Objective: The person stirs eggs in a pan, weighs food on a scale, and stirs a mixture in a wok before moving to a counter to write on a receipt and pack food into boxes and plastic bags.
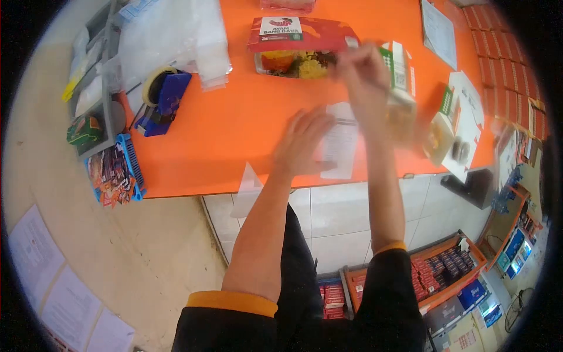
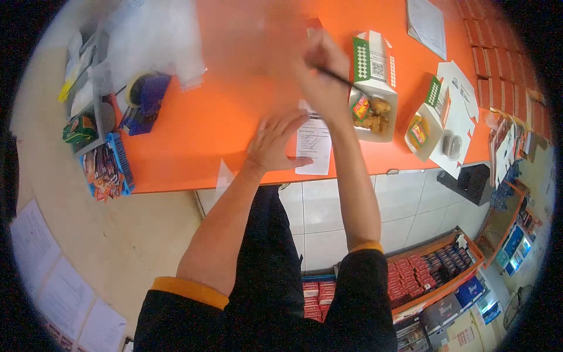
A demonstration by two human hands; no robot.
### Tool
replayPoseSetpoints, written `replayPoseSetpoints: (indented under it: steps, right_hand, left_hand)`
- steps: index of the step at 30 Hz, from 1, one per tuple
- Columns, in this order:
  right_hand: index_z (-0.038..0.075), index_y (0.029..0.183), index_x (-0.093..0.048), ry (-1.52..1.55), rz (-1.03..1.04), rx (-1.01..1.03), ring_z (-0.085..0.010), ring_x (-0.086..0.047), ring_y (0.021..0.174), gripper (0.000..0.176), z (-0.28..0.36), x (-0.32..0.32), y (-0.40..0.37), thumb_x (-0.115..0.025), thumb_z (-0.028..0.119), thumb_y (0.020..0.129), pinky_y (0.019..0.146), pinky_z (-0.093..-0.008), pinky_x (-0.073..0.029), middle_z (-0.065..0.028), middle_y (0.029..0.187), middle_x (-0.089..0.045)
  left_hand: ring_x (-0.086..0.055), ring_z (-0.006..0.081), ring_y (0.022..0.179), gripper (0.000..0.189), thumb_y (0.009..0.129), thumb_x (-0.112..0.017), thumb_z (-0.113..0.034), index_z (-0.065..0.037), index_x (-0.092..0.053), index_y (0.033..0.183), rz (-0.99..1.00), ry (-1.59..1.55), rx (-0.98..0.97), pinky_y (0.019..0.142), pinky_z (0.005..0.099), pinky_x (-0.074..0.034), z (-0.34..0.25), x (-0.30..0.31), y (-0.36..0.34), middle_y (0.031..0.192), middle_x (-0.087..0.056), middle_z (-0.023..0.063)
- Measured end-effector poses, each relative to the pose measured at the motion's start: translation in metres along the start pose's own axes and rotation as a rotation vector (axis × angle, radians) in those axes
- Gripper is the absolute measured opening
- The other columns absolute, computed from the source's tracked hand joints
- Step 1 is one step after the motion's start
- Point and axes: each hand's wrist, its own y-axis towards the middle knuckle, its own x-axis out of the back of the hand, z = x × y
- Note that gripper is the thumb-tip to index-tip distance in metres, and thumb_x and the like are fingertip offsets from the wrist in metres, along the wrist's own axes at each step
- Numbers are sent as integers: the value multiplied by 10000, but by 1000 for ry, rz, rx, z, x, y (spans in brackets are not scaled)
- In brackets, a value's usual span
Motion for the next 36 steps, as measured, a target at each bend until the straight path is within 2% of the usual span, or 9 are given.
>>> replayPoseSetpoints:
  steps: [4, 7, 10, 12, 15, 29, 31, 34, 36]
  right_hand:
    - [49, 811, -509, -366, 110, 23, -107, -577, 711, 109, 40, 11, 5, -583, 103, 870, 633, -239, -475, -31, 758, -575]
    - [31, 777, -496, -471, 39, -218, -51, -513, 671, 154, 40, 30, -60, -638, 88, 792, 613, -224, -448, -34, 718, -567]
    - [25, 765, -502, -150, -66, -318, -44, -538, 645, 136, -6, 49, -134, -633, -11, 772, 559, -201, -427, -12, 695, -559]
    - [21, 757, -501, -256, -141, -380, -37, -523, 622, 142, -30, 52, -162, -638, -18, 760, 540, -193, -422, 0, 679, -552]
    - [24, 730, -503, -217, -119, -275, -33, -513, 589, 144, -53, 55, -178, -636, -31, 746, 521, -190, -431, -3, 669, -546]
    - [26, 731, -512, -287, -87, -292, -19, -492, 579, 142, -46, 48, -173, -637, -43, 729, 524, -186, -425, 4, 640, -549]
    - [22, 771, -531, -307, -27, -342, -61, -535, 615, 113, -41, 49, -164, -634, -12, 738, 580, -216, -455, -18, 662, -573]
    - [16, 845, -558, -314, -72, -133, -117, -585, 711, 129, -21, 35, -112, -643, 56, 757, 676, -260, -481, -50, 738, -606]
    - [-3, 940, -576, -127, 53, -117, -163, -605, 802, 231, 8, 18, -55, -660, 132, 773, 761, -290, -481, -75, 822, -622]
  left_hand:
    - [-314, 214, 1322, 851, 555, -766, -471, -113, -472, 1269, -49, -20, -8, 1116, 439, -196, 2, -3, -1, 1312, -453, 33]
    - [-318, 217, 1320, 829, 555, -766, -456, -106, -485, 1253, -79, -42, -14, 1115, 437, -202, 0, -1, -1, 1298, -460, 41]
    - [-324, 220, 1318, 817, 554, -773, -431, -99, -487, 1245, -96, -38, -34, 1110, 443, -204, -1, 2, 1, 1293, -464, 52]
    - [-334, 224, 1314, 793, 565, -777, -410, -95, -490, 1234, -82, -65, -40, 1101, 450, -212, -1, 2, 2, 1291, -464, 55]
    - [-343, 228, 1310, 774, 576, -778, -398, -92, -490, 1226, -93, -76, -46, 1094, 454, -219, -1, 2, 2, 1288, -468, 54]
    - [-347, 245, 1309, 762, 600, -754, -436, -88, -491, 1225, -89, -20, -51, 1091, 467, -217, -2, 1, 2, 1291, -473, 53]
    - [-337, 251, 1314, 804, 594, -747, -474, -81, -486, 1246, -70, -4, -40, 1101, 461, -206, 1, -3, -2, 1301, -469, 75]
    - [-320, 245, 1323, 836, 591, -745, -492, -82, -474, 1267, -48, 54, -53, 1113, 453, -190, 0, -1, -1, 1314, -458, 85]
    - [-323, 236, 1303, 874, 577, -756, -533, -96, -464, 1274, -63, 36, -47, 1100, 475, -181, 1, -4, -1, 1357, -409, 55]
